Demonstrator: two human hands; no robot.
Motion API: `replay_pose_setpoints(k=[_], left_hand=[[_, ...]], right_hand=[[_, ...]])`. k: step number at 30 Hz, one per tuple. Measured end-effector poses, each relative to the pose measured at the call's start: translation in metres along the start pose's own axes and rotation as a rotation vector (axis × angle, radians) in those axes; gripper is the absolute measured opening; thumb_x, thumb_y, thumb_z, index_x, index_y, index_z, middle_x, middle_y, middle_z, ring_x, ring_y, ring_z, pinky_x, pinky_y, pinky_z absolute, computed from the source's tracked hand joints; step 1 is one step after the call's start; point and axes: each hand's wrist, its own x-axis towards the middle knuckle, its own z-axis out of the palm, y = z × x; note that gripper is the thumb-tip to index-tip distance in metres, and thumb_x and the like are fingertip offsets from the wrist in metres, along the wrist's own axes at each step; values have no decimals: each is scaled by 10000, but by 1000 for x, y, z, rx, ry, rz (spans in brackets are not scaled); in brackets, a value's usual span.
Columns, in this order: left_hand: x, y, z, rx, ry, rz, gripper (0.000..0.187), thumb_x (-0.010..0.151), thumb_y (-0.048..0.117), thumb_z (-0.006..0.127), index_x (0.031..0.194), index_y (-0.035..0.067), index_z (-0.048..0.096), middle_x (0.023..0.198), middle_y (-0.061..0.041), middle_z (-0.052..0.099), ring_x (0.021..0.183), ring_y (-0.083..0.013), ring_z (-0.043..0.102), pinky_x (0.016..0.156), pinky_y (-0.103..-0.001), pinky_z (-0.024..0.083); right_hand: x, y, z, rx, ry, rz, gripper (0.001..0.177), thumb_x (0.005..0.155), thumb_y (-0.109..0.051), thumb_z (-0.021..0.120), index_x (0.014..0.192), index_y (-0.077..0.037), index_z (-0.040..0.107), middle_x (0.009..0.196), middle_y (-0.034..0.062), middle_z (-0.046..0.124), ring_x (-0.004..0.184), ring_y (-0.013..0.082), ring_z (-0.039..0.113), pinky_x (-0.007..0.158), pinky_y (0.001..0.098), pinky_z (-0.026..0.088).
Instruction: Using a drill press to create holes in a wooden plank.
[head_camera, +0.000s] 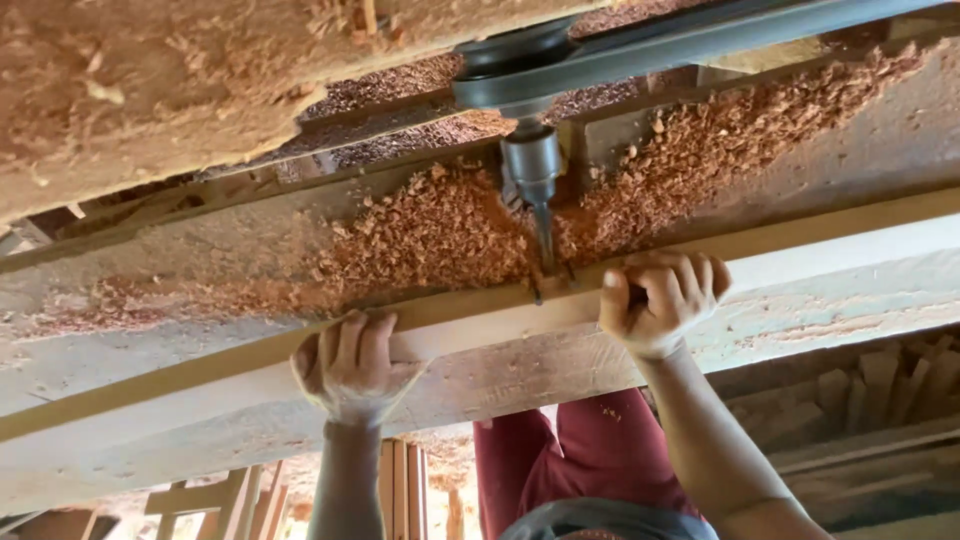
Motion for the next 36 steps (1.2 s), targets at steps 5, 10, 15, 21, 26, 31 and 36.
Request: replay_pose_setpoints(k=[5, 10, 15, 21, 26, 31, 36], left_hand=[[25, 0, -6, -10, -16, 23, 239, 965, 430, 585, 854, 239, 677, 830, -12, 630, 675, -217, 632, 721, -359, 445], [38, 4, -6, -1, -17, 23, 206, 956, 386, 574, 840, 240, 662, 813, 3, 618, 672, -212, 627, 740, -351, 429], [38, 18, -17, -14, -52, -30, 106, 922, 276, 580, 854, 228, 645, 813, 7, 613, 669, -225, 621, 708, -370, 438], [18, 18, -22, -12, -46, -10, 146, 881, 372, 680, 868, 233, 637, 816, 27, 609, 698, -192, 610, 723, -375, 433], [6, 8, -16, -3, -49, 18, 193, 879, 435, 695, 892, 249, 643, 821, 39, 618, 713, -187, 622, 744, -382, 431], [-11, -7, 5, 25, -2, 33, 121, 877, 391, 654, 873, 270, 659, 824, 36, 643, 707, -181, 642, 759, -380, 421], [-3, -10, 11, 22, 39, 56, 349, 943, 553, 535, 866, 232, 646, 827, -10, 622, 664, -222, 605, 740, -384, 408]], right_hand=[[-1, 7, -1, 10, -35, 6, 395, 1017, -386, 666, 693, -201, 537, 750, 5, 647, 624, 254, 568, 733, 412, 420], [2, 7, 1, 9, -10, 8, 419, 1022, -397, 643, 666, -218, 517, 738, -5, 649, 604, 255, 557, 726, 418, 421], [1, 5, -7, 50, -14, 8, 415, 1025, -369, 686, 688, -187, 526, 738, 22, 631, 616, 275, 549, 731, 420, 418], [-9, -4, -14, 37, 12, 7, 426, 1020, -358, 694, 666, -189, 527, 727, 14, 649, 612, 265, 566, 737, 420, 418], [-12, -11, -12, 33, 22, 15, 409, 1022, -350, 689, 681, -186, 533, 732, 9, 643, 617, 257, 565, 723, 418, 419], [-15, -8, -5, 13, 55, 18, 376, 1009, -334, 681, 691, -186, 543, 730, 4, 629, 606, 245, 546, 698, 413, 420], [5, -3, 0, 29, 94, -14, 381, 997, -287, 675, 667, -173, 521, 709, 32, 631, 580, 268, 547, 679, 424, 430]])
